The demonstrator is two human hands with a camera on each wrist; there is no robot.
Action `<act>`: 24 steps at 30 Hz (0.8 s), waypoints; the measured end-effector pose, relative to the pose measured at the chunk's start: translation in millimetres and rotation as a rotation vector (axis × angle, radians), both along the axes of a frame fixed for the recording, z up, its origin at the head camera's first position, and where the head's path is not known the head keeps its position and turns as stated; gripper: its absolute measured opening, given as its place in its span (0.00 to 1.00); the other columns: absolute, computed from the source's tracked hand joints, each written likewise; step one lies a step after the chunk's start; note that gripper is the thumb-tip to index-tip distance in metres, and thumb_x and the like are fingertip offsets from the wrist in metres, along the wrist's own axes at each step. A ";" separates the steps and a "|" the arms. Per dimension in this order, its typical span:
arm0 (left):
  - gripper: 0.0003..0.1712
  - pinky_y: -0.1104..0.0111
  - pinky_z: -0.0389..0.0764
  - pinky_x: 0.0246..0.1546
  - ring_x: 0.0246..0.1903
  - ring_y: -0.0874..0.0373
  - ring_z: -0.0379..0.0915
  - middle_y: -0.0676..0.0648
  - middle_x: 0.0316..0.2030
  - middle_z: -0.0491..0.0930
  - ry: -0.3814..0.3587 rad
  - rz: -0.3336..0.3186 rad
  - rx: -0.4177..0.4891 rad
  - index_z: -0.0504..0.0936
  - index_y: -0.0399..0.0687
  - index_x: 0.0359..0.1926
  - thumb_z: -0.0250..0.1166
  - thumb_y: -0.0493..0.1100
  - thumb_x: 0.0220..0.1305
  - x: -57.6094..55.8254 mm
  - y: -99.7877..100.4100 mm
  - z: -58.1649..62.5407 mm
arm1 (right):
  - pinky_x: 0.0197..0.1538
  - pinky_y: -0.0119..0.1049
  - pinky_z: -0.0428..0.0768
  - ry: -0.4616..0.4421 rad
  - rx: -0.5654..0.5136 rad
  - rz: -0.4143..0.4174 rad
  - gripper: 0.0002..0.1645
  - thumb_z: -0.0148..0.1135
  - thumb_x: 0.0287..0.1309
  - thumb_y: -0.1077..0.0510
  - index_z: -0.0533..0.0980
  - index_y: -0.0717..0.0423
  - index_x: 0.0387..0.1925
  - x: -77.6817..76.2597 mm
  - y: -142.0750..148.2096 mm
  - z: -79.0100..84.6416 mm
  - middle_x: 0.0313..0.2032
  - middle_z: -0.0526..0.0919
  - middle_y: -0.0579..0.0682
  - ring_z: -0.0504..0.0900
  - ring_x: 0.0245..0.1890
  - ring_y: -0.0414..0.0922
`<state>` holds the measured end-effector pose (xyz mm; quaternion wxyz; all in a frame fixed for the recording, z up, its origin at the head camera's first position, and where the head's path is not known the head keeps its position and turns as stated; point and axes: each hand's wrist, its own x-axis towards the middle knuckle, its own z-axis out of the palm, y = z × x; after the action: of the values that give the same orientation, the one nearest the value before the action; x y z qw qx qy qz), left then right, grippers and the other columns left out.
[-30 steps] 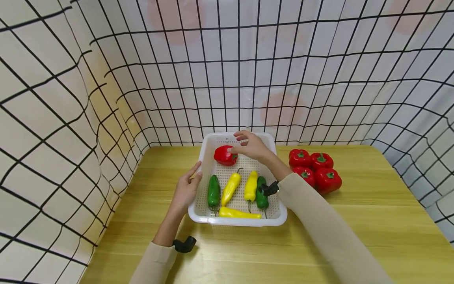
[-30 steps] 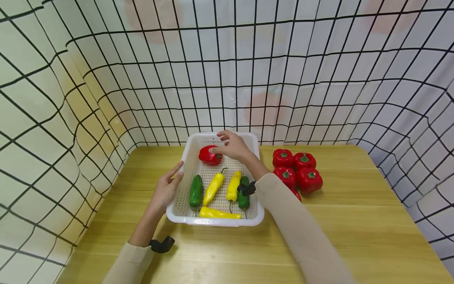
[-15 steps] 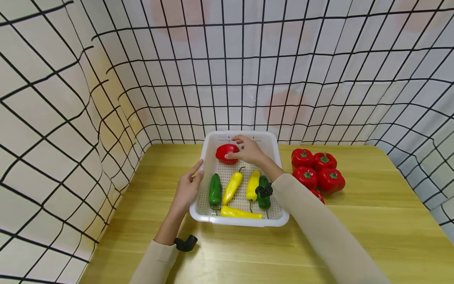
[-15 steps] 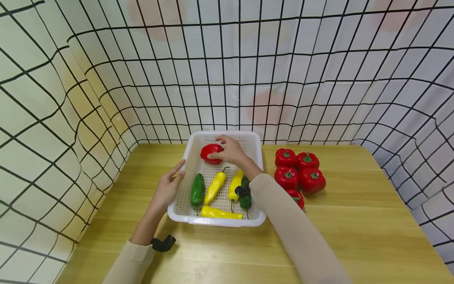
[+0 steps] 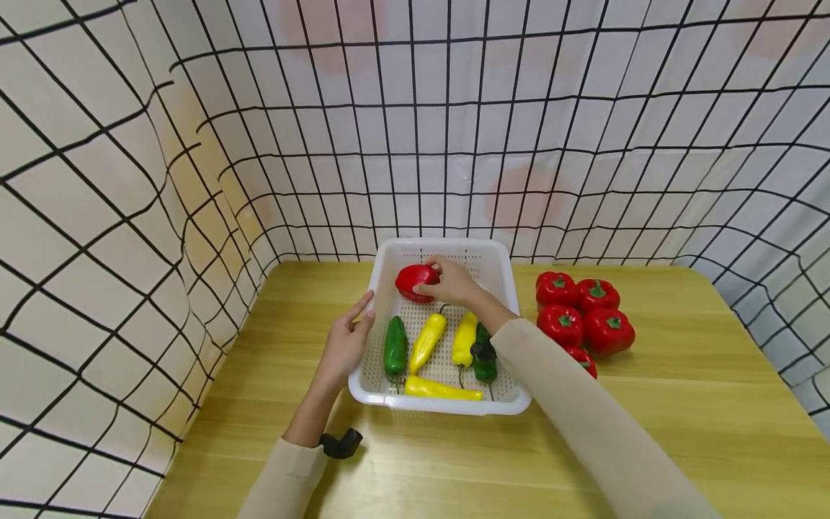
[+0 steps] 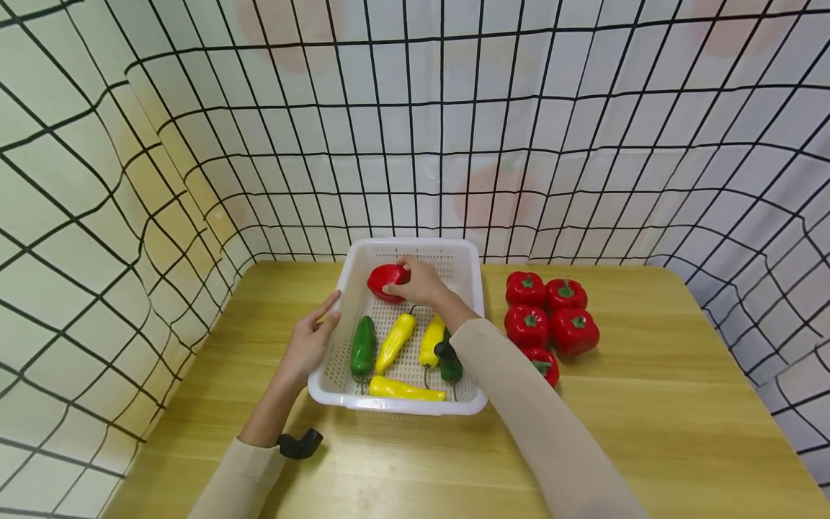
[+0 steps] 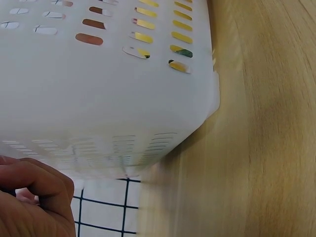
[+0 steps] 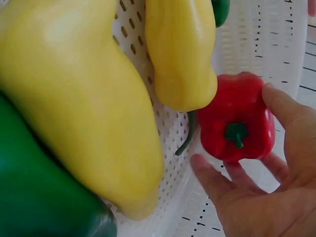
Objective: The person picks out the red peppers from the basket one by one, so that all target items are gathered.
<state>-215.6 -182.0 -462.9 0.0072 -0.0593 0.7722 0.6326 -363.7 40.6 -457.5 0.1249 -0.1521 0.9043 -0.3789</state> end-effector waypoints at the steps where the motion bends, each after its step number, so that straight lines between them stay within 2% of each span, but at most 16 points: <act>1: 0.26 0.52 0.90 0.40 0.50 0.41 0.85 0.37 0.65 0.78 0.001 0.001 -0.003 0.67 0.75 0.75 0.54 0.54 0.80 -0.1 0.0 1.0 | 0.65 0.52 0.80 0.008 -0.001 -0.007 0.41 0.72 0.61 0.45 0.66 0.51 0.71 -0.3 -0.1 0.3 0.66 0.74 0.60 0.75 0.63 0.57; 4: 0.27 0.52 0.90 0.40 0.50 0.40 0.85 0.37 0.65 0.78 0.002 0.000 -0.006 0.67 0.76 0.75 0.55 0.53 0.80 -0.5 -0.2 3.2 | 0.63 0.52 0.81 0.013 -0.003 -0.022 0.39 0.73 0.60 0.46 0.68 0.50 0.68 -0.9 0.1 1.4 0.65 0.75 0.60 0.74 0.63 0.57; 11: 0.27 0.53 0.90 0.39 0.48 0.42 0.86 0.37 0.63 0.79 -0.008 -0.002 0.000 0.67 0.76 0.75 0.55 0.54 0.80 0.9 -0.3 2.8 | 0.62 0.50 0.83 -0.034 -0.001 -0.030 0.42 0.76 0.56 0.45 0.69 0.53 0.67 3.3 2.1 3.8 0.65 0.75 0.59 0.75 0.63 0.56; 15: 0.27 0.53 0.90 0.39 0.47 0.41 0.86 0.36 0.62 0.80 0.002 0.000 -0.007 0.67 0.74 0.75 0.55 0.54 0.80 0.9 0.0 1.7 | 0.61 0.51 0.82 -0.049 -0.027 -0.025 0.41 0.77 0.54 0.44 0.70 0.50 0.66 2.6 2.5 1.0 0.65 0.76 0.58 0.75 0.62 0.56; 20: 0.26 0.53 0.90 0.39 0.47 0.42 0.86 0.37 0.61 0.81 0.004 0.007 -0.008 0.68 0.75 0.75 0.55 0.53 0.80 0.6 1.1 2.4 | 0.65 0.53 0.80 -0.043 -0.081 0.010 0.43 0.77 0.54 0.45 0.70 0.47 0.69 2.7 3.9 2.4 0.68 0.73 0.57 0.73 0.65 0.56; 24: 0.26 0.53 0.90 0.40 0.47 0.43 0.86 0.36 0.61 0.81 0.006 0.008 -0.001 0.68 0.74 0.75 0.55 0.53 0.80 0.2 0.8 2.4 | 0.65 0.53 0.80 -0.032 -0.092 0.031 0.49 0.78 0.53 0.47 0.66 0.49 0.73 4.7 4.3 6.7 0.69 0.72 0.57 0.73 0.65 0.56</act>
<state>-215.5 -181.2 -460.5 0.0025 -0.0604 0.7723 0.6324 -359.0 44.9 -450.8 0.1382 -0.1653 0.8814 -0.4203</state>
